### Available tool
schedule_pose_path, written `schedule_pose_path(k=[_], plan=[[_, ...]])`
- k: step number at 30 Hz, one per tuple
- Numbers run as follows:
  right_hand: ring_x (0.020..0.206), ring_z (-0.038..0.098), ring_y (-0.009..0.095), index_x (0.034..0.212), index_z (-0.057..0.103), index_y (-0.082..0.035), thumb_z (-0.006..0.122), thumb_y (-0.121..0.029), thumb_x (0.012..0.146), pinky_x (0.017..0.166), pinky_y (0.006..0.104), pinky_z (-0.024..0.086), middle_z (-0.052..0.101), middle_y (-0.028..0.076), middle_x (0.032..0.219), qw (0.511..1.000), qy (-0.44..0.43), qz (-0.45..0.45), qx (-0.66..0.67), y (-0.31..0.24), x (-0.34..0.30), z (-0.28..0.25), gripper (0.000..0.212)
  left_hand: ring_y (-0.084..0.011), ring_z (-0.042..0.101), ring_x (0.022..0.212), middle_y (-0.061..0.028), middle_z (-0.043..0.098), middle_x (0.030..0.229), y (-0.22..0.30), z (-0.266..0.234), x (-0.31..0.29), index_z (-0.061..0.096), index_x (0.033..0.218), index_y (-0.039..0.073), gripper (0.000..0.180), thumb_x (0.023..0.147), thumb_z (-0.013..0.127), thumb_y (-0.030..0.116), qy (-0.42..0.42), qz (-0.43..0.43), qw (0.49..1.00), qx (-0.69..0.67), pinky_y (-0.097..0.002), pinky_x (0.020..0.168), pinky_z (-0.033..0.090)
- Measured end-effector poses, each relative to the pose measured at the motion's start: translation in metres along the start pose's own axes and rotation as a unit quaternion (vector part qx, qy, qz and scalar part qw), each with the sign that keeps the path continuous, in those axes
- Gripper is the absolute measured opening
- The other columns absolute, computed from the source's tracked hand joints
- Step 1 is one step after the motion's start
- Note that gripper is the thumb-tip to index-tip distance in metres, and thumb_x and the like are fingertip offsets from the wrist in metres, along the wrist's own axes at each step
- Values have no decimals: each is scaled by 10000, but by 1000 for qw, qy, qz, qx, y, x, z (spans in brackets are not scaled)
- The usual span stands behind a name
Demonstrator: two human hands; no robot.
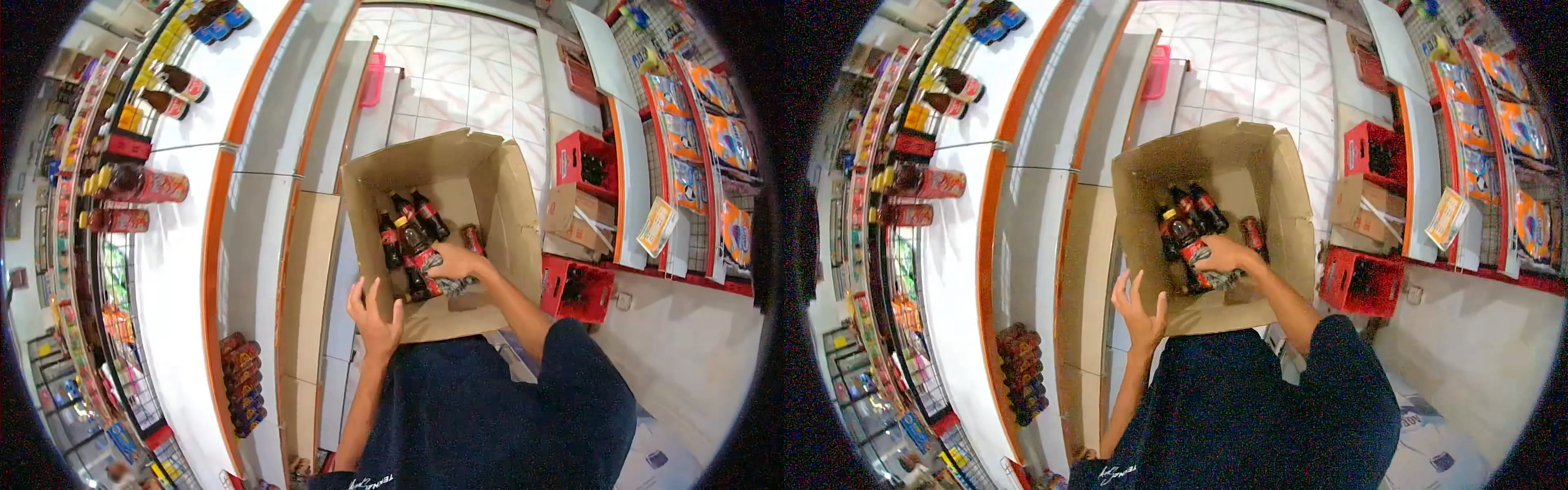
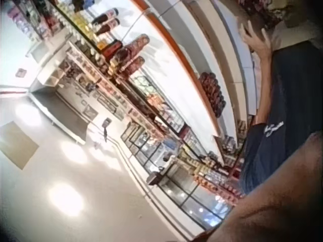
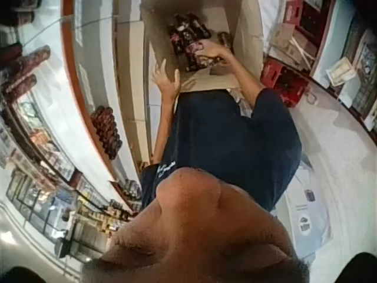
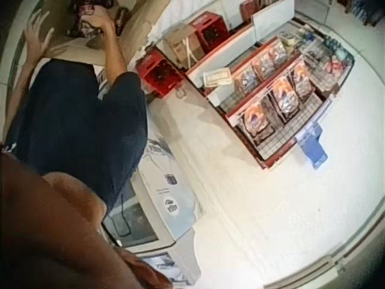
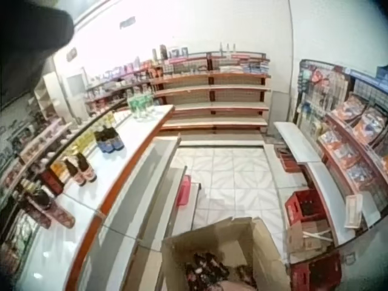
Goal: Cleaning dusty beverage bottles with a cloth and placing them neatly on a grocery store shelf.
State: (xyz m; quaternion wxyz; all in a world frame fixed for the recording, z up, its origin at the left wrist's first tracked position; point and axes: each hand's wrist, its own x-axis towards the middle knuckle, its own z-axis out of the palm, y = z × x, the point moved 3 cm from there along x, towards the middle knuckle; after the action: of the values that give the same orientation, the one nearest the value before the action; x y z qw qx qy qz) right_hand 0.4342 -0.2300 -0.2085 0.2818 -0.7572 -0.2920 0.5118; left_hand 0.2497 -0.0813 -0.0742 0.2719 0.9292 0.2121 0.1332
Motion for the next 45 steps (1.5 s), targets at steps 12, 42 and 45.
schedule_pose_path(k=[12, 42, 45], plan=[[1137, 605, 264, 1279, 578, -40, 742, -454, 806, 968, 376, 463, 650, 159, 1187, 968, -48, -242, -39, -199, -108, 0, 650, -159, 540, 1130, -61, 581, 1237, -46, -36, -46, 492, 1329, -19, 617, 838, 753, 248, 4, -150, 716, -682, -314, 993, 413], [622, 586, 316, 814, 638, -10, 598, -155, 839, 569, 386, 447, 587, 153, 706, 786, 12, -611, -87, -427, -86, 205, 152, -230, 624, 943, -177, 668, 1021, -98, -247, -205, 533, 1215, -21, 437, 936, 584, 312, 75, -142, 907, -389, -352, 863, 471], [613, 576, 320, 777, 613, 4, 619, -177, 859, 573, 369, 450, 580, 169, 707, 828, 21, -558, -50, -433, -81, 213, 199, -250, 552, 1126, -174, 589, 1226, -96, -261, -204, 466, 1327, -43, 608, 962, 533, 440, 35, -175, 922, -343, -349, 943, 431]])
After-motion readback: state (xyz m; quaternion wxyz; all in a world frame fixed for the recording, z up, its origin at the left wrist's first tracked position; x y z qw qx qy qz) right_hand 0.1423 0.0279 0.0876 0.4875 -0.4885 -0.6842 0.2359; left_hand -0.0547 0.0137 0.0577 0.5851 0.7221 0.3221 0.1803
